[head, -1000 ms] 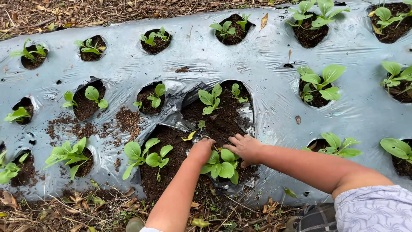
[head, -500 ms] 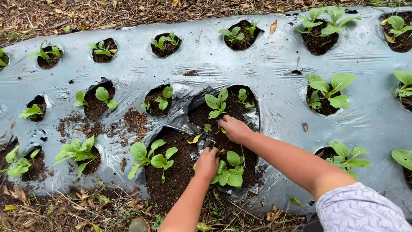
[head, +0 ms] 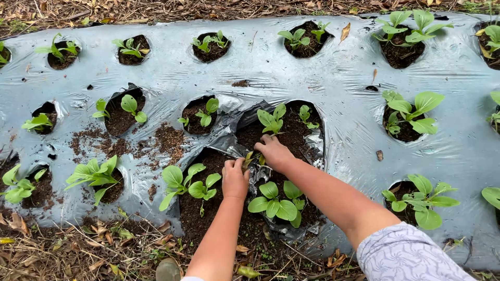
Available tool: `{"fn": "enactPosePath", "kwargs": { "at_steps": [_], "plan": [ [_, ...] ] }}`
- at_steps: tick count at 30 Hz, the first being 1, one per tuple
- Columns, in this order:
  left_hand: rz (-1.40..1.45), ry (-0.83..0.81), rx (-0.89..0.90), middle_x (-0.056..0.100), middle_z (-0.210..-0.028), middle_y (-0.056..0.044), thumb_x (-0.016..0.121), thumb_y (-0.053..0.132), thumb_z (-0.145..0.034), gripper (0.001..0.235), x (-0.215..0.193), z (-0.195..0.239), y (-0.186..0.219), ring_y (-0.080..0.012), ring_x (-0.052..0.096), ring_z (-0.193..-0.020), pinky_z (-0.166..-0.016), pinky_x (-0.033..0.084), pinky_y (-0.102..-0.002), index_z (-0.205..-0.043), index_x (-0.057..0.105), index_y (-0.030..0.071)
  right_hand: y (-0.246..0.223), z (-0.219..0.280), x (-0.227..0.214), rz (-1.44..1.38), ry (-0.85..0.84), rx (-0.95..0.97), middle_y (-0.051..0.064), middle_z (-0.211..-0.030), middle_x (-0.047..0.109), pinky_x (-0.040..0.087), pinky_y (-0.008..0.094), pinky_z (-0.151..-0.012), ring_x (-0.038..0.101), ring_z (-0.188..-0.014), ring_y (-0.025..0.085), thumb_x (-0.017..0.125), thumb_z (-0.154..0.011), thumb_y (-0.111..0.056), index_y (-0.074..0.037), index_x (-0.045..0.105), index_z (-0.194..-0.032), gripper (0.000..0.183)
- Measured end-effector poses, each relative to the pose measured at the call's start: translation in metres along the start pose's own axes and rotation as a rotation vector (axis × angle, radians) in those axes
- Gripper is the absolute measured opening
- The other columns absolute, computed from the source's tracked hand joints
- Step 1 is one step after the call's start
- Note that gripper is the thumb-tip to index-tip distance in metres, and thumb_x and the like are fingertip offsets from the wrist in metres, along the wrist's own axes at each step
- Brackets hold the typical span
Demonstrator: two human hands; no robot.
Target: Tending to small vegetable plants by firming soil and adjusting them within plastic mulch holes
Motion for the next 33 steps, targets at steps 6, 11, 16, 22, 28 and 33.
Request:
{"fn": "enactPosePath", "kwargs": {
  "at_steps": [6, 11, 16, 22, 28, 33],
  "plan": [
    [-0.032, -0.057, -0.053, 0.052, -0.113, -0.004, 0.071, 0.013, -0.091, 0.017, 0.02, -0.005, -0.031, -0.0309, 0.063, -0.11, -0.088, 0.063, -0.044, -0.105, 0.065, 0.02, 0.047, 0.016, -0.013, 0.151, -0.13, -0.042, 0.008, -0.119, 0.057, 0.063, 0.052, -0.079, 0.063, -0.113, 0.037, 0.064, -0.093, -0.009, -0.023, 0.067, -0.115, 0.026],
    [0.154, -0.081, -0.15, 0.057, -0.109, -0.003, 0.072, 0.017, -0.09, 0.015, 0.036, 0.026, -0.08, -0.0317, 0.067, -0.108, -0.09, 0.061, -0.044, -0.102, 0.066, 0.022, 0.075, 0.071, -0.004, 0.357, -0.35, -0.206, 0.004, -0.133, 0.055, 0.06, 0.043, -0.09, 0.055, -0.122, 0.032, 0.081, -0.08, -0.02, -0.02, 0.062, -0.133, 0.056],
    [0.17, -0.114, -0.139, 0.056, -0.107, -0.002, 0.071, 0.013, -0.091, 0.015, 0.008, 0.071, -0.056, -0.031, 0.069, -0.105, -0.088, 0.062, -0.044, -0.104, 0.068, 0.021, 0.041, 0.134, -0.012, 0.672, -0.512, -0.234, 0.0, -0.156, 0.042, 0.05, 0.047, -0.096, 0.038, -0.14, 0.031, 0.087, -0.07, -0.05, -0.026, 0.044, -0.152, 0.096],
    [0.02, -0.091, -0.072, 0.052, -0.121, -0.008, 0.088, 0.04, -0.076, 0.054, 0.012, 0.063, -0.024, -0.0386, 0.065, -0.113, -0.096, 0.06, -0.048, -0.116, 0.06, 0.017, 0.098, 0.094, 0.027, 0.255, -0.071, -0.223, -0.001, -0.1, 0.059, 0.06, 0.035, -0.072, 0.058, -0.098, 0.027, 0.062, -0.089, -0.014, -0.025, 0.065, -0.101, 0.017],
    [-0.023, -0.088, -0.092, 0.048, -0.119, -0.008, 0.081, 0.01, -0.08, 0.041, 0.02, 0.084, -0.027, -0.0366, 0.064, -0.11, -0.092, 0.063, -0.046, -0.113, 0.057, 0.014, 0.057, 0.079, 0.029, 0.212, -0.148, -0.153, 0.005, -0.136, 0.049, 0.064, 0.043, -0.081, 0.052, -0.117, 0.031, 0.073, -0.088, -0.04, -0.023, 0.061, -0.127, 0.044],
    [0.051, -0.041, -0.097, 0.054, -0.104, -0.007, 0.073, 0.003, -0.079, 0.023, 0.026, 0.076, -0.054, -0.038, 0.067, -0.1, -0.083, 0.063, -0.048, -0.095, 0.061, 0.016, 0.063, 0.084, 0.031, 0.31, -0.303, -0.26, 0.006, -0.122, 0.055, 0.063, 0.044, -0.083, 0.059, -0.109, 0.034, 0.059, -0.09, -0.01, -0.024, 0.066, -0.117, 0.031]
  ]
}}
Point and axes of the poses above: each hand's wrist, its own z-axis away from the middle knuckle, its own x-axis out of the palm, y = z × x, the point moved 6 cm from there along -z, towards the middle knuckle
